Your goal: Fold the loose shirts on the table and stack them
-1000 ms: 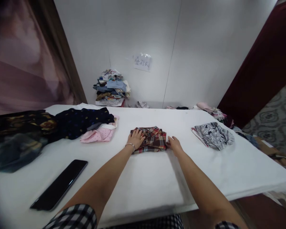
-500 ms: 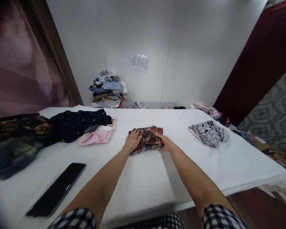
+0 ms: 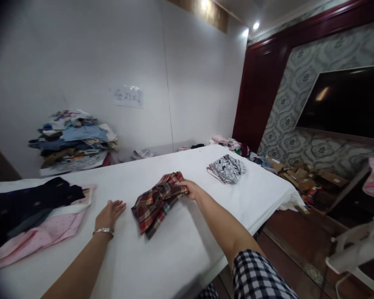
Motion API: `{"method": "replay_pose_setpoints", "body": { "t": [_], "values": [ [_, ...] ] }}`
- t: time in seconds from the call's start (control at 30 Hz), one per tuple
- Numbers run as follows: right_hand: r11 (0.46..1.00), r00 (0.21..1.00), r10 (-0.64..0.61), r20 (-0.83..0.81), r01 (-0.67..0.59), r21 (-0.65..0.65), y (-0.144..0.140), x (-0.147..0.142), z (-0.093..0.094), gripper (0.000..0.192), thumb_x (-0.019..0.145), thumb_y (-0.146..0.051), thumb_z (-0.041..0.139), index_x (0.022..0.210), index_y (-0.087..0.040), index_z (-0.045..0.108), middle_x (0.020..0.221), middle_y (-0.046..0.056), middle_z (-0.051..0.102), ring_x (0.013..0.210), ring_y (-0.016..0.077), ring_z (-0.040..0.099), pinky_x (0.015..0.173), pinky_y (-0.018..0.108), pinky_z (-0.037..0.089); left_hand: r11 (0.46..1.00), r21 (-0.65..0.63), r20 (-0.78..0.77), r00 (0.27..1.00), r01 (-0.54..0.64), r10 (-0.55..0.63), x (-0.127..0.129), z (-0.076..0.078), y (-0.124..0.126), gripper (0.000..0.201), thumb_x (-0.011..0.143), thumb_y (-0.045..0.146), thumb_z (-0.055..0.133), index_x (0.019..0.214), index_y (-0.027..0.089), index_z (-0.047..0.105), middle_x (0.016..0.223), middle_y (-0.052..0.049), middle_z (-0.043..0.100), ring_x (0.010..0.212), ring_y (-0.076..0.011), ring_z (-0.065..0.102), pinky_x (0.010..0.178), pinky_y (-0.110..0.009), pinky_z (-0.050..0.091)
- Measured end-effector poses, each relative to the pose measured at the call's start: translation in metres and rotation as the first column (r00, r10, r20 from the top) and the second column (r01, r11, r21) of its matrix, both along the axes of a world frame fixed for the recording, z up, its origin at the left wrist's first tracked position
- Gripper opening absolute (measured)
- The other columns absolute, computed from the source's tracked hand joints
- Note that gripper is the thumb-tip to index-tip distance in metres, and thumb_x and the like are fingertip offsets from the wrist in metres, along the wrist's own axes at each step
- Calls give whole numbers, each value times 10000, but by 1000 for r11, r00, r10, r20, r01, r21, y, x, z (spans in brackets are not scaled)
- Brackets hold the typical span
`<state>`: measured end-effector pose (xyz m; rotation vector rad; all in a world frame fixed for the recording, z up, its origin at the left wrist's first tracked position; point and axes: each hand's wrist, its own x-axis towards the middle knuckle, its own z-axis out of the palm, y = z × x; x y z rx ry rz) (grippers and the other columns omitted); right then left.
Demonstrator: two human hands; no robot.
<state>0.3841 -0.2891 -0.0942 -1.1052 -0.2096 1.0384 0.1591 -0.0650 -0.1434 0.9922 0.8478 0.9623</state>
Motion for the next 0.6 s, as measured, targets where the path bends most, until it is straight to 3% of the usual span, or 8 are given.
{"method": "replay_pose_setpoints", "body": {
  "t": [0.07,0.13,0.27,0.43,0.6],
  "values": [
    [994,995,-98,-19,97,-40,-16,20,0,143,799,-269,613,881,-158,578,681,20,622,583,149,592,540,256,503,999,23,-75,997,28,-26,2,1,-1,208,875,288,488,773,126,570,768,-50,650,644,-143,655,811,-369,550],
    [979,980,-198,-28,196,-55,-30,28,-7,241,868,-409,522,873,-171,557,676,16,583,578,141,574,540,252,505,998,42,-139,990,41,-35,3,1,-1,190,852,281,514,755,132,581,737,-45,657,621,-141,653,766,-338,557],
    [953,949,-302,-90,298,-53,-50,10,-30,322,865,-500,509,909,-184,550,789,41,589,673,150,601,616,287,533,996,70,-190,981,59,-44,4,-1,0,172,813,271,561,714,136,602,689,-39,667,593,-142,649,646,-284,560],
    [982,973,-185,-138,189,12,-49,-25,-40,272,829,-443,595,951,-200,582,913,58,644,797,166,626,679,321,538,994,94,-257,966,61,-35,6,2,-5,142,776,232,593,680,130,618,649,-28,663,573,-136,638,594,-256,555],
    [987,992,-110,-54,103,-124,-22,-31,-34,279,799,-427,626,973,-214,581,855,29,666,682,157,625,594,330,536,989,126,-338,941,82,-35,6,0,-2,121,746,241,630,678,141,628,679,-25,670,585,-133,640,602,-245,553]
  ]
}}
